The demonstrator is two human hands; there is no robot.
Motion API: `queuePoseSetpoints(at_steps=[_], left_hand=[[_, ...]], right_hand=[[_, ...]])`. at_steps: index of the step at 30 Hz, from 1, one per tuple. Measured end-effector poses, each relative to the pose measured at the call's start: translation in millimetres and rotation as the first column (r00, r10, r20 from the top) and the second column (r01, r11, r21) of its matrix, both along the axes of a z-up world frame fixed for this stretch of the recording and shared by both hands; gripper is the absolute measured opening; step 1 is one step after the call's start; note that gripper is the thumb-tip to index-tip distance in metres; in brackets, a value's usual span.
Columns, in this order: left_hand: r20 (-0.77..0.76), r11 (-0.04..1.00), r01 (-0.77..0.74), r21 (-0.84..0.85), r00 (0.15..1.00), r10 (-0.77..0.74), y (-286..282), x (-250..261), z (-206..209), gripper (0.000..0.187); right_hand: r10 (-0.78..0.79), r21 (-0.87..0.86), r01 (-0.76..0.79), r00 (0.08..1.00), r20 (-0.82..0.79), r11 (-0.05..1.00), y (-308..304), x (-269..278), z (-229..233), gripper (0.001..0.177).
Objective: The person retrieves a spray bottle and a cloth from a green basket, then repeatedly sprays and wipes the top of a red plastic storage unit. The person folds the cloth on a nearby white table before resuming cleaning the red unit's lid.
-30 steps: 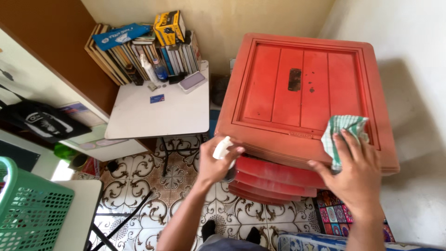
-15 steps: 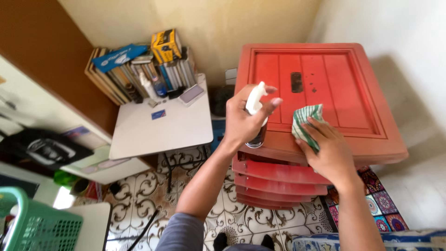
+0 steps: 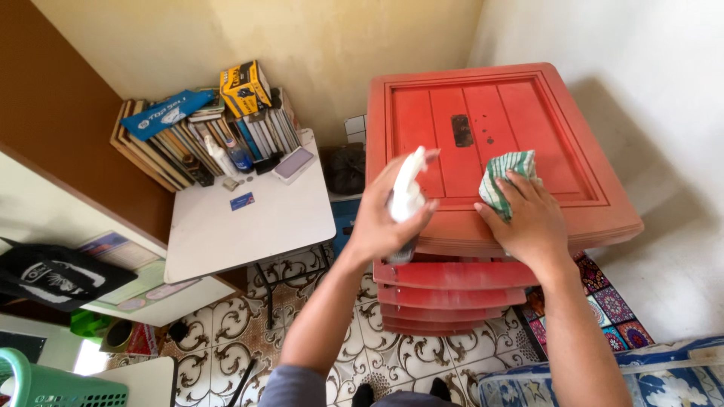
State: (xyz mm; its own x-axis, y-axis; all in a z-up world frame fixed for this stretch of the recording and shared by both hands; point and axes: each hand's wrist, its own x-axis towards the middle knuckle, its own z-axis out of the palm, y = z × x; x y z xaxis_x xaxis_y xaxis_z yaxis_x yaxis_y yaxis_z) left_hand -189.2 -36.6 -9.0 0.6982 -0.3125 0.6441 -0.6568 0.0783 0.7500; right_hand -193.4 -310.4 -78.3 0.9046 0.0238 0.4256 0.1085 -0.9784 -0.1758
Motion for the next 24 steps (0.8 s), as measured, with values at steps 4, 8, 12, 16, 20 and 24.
queuePoseSetpoints(at_steps=[4,8,12,16,20,24], left_hand=[[-0.194,0.983,-0.142,0.116,0.967,0.163,7,-35,-25,0.061],[-0.604,0.983,-0.183,0.025,0.781,0.161,13,-55,-53,0.04],[-0.621,0.97,-0.233,0.069,0.751,0.225,19,-55,-72,0.036],[-0.548,0.972,-0.237,-0.008,0.814,0.194,23,-56,-83,0.05],[-0.613,0.975,-0.217,-0.037,0.776,0.149,22,-49,-93,0.033],[-0.615,0.979,-0.204,0.017,0.77,0.171,25,-49,-98,0.029]], right_hand=[[-0.013,-0.006,0.013,1.0,0.016,1.0,2,0,-2,0.066],[-0.024,-0.023,0.026,0.997,0.072,0.999,5,-3,-5,0.061],[-0.005,-0.036,0.009,0.993,0.117,0.999,5,-4,-6,0.057],[-0.014,-0.042,0.019,0.994,0.104,0.999,7,-5,-5,0.057],[-0.036,-0.042,0.039,0.996,0.081,0.998,7,-6,-6,0.057],[-0.042,-0.077,0.049,0.995,0.095,0.996,8,-5,-4,0.057]])
